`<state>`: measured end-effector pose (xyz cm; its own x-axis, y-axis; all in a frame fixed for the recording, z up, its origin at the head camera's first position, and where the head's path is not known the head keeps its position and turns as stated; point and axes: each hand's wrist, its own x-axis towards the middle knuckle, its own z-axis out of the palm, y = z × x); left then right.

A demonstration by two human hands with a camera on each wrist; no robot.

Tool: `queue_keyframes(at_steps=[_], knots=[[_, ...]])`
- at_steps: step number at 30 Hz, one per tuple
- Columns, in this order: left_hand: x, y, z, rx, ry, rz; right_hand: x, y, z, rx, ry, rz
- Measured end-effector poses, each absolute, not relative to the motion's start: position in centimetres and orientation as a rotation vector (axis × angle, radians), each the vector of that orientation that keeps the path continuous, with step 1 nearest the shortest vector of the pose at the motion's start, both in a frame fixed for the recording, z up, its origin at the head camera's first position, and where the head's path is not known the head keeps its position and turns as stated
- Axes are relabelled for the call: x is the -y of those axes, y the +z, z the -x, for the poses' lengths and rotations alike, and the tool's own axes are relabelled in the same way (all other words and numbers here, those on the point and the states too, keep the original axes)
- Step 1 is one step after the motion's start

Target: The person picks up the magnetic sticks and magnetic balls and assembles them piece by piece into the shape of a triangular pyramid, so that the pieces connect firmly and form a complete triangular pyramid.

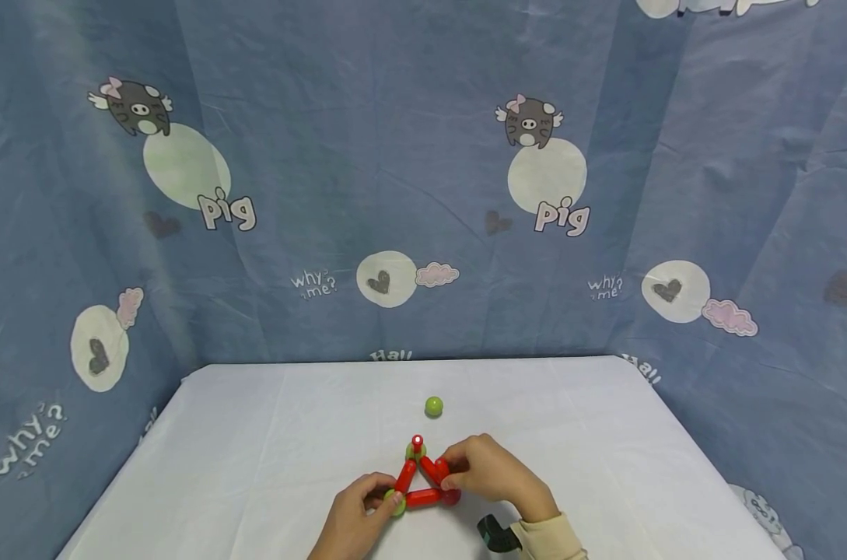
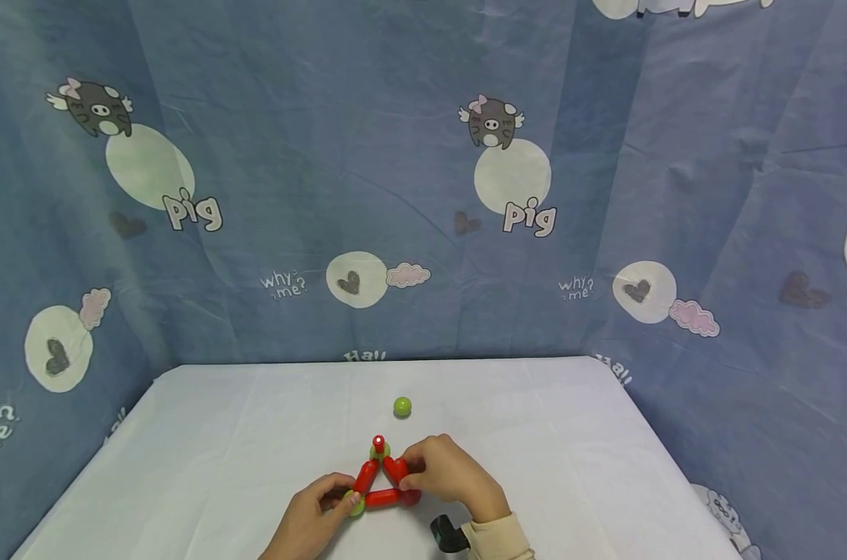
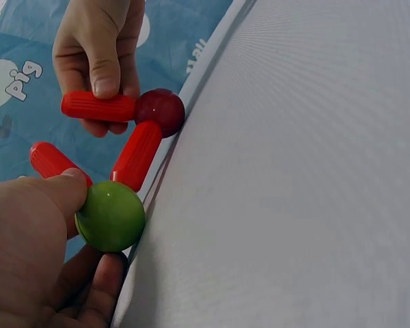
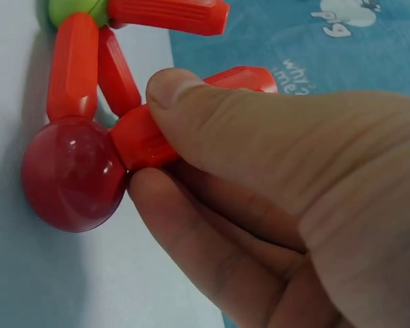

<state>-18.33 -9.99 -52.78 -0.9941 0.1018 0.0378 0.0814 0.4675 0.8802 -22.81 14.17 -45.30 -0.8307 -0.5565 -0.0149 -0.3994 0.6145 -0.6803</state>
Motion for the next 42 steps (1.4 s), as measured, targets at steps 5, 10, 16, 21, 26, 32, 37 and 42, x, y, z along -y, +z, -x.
queue_keyframes(at_steps=[5,10,16,21,26,32,37,42], knots=[[9.91,-52.69,18.37,-2.685,1.585,-0.145,-14.18,-45.48,23.02,-2.629,-1.017,0.795],[9.85,-52.65,18.34,-2.700,1.586,-0.126,-14.03,-45.67,23.17,-2.637,-1.026,0.796],[9.81,-52.62,18.37,-2.696,1.585,-0.137,-13.77,-45.91,23.23,-2.644,-1.040,0.767],[9.69,-52.60,18.50,-2.693,1.569,-0.118,-13.51,-46.11,23.27,-2.647,-1.039,0.746],[9.62,-52.55,18.53,-2.699,1.552,-0.113,-13.39,-46.16,23.19,-2.650,-1.036,0.730],[9.51,-52.39,18.47,-2.698,1.564,-0.091,-13.29,-46.07,23.07,-2.660,-1.029,0.731],[9.43,-52.34,18.42,-2.703,1.585,-0.093,-13.22,-45.99,23.03,-2.657,-1.030,0.731],[9.50,-52.38,18.38,-2.712,1.581,-0.106,-13.21,-45.98,22.91,-2.659,-1.025,0.746]])
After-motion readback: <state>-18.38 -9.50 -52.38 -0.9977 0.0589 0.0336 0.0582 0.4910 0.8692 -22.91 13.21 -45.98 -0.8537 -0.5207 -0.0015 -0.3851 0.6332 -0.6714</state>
